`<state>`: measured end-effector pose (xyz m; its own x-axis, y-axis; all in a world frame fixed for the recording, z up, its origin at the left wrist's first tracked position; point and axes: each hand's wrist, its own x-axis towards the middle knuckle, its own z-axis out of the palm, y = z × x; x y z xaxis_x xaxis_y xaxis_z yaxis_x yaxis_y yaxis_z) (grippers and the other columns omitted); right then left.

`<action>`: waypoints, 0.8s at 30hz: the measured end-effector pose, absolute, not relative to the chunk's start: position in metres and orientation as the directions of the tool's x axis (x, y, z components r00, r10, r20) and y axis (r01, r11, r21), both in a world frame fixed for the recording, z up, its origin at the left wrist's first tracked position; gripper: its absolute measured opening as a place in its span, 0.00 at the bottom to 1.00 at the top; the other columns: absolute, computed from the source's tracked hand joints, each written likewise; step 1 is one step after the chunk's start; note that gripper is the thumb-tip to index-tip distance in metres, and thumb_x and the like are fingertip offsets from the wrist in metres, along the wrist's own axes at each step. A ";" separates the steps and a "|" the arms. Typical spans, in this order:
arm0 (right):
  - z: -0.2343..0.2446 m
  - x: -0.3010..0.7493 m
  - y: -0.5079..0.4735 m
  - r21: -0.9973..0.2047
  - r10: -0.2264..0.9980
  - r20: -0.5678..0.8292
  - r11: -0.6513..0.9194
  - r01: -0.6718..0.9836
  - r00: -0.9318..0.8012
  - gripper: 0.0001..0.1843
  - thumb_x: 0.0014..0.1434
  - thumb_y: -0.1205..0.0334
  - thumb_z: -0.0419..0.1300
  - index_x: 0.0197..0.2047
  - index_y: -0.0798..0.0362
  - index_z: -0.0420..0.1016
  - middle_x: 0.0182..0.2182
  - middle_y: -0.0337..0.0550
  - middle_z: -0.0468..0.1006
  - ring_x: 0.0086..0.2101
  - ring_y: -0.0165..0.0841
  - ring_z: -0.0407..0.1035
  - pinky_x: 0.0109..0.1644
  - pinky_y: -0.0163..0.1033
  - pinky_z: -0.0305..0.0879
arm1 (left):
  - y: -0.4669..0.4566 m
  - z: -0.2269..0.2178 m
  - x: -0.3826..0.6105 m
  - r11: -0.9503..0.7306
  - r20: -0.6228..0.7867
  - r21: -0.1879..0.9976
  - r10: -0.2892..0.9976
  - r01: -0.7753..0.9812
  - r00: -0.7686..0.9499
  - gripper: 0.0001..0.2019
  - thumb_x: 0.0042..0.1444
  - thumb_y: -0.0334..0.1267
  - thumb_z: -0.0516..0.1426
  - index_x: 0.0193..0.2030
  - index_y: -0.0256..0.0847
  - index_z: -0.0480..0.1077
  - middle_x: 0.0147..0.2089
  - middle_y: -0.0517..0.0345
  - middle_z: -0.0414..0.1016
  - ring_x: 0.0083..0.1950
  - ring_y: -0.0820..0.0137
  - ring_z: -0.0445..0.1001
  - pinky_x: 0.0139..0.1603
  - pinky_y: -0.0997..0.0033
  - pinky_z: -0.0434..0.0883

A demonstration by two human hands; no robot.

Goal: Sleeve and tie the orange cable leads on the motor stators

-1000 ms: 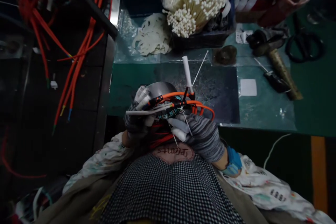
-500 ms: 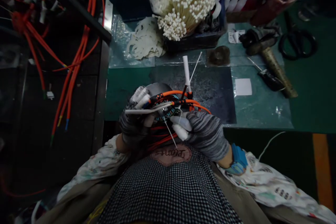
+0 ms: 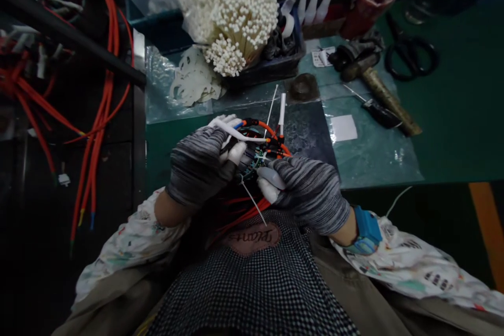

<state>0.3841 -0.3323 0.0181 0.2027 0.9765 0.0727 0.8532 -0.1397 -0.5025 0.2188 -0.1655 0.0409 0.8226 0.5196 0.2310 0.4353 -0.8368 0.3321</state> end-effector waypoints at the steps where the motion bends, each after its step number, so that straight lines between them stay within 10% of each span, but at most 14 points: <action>1: 0.017 0.387 -0.331 -0.481 0.973 0.102 -0.136 0.866 0.209 0.22 0.73 0.44 0.58 0.46 0.48 0.89 0.33 0.45 0.86 0.33 0.38 0.79 0.37 0.42 0.69 | -0.163 0.042 0.223 -0.837 0.219 0.329 0.519 0.438 0.826 0.22 0.73 0.44 0.52 0.65 0.34 0.76 0.64 0.42 0.81 0.65 0.52 0.80 0.66 0.52 0.78; 9: 0.003 0.394 -0.312 -0.259 0.953 0.205 -0.168 0.951 0.225 0.22 0.74 0.46 0.55 0.43 0.51 0.85 0.30 0.49 0.82 0.29 0.41 0.72 0.30 0.46 0.56 | -0.136 0.038 0.258 -0.798 0.094 0.367 0.543 0.478 0.834 0.16 0.71 0.50 0.55 0.48 0.41 0.77 0.44 0.45 0.83 0.45 0.52 0.82 0.49 0.52 0.81; 13: 0.005 0.393 -0.313 -0.265 0.937 0.239 -0.188 0.946 0.254 0.23 0.74 0.46 0.56 0.39 0.52 0.86 0.30 0.49 0.83 0.28 0.40 0.74 0.30 0.46 0.58 | -0.133 0.033 0.267 -0.769 0.079 0.395 0.573 0.502 0.816 0.17 0.70 0.52 0.58 0.51 0.40 0.74 0.45 0.48 0.81 0.47 0.54 0.81 0.55 0.56 0.78; 24: 0.003 0.428 -0.346 -0.952 0.896 -0.065 -0.187 0.241 0.439 0.14 0.67 0.56 0.66 0.53 0.42 0.89 0.52 0.41 0.88 0.50 0.44 0.85 0.56 0.50 0.85 | -0.144 0.042 0.245 -0.820 0.297 0.365 0.550 0.440 0.780 0.12 0.70 0.44 0.61 0.47 0.37 0.77 0.47 0.48 0.82 0.47 0.61 0.81 0.51 0.63 0.81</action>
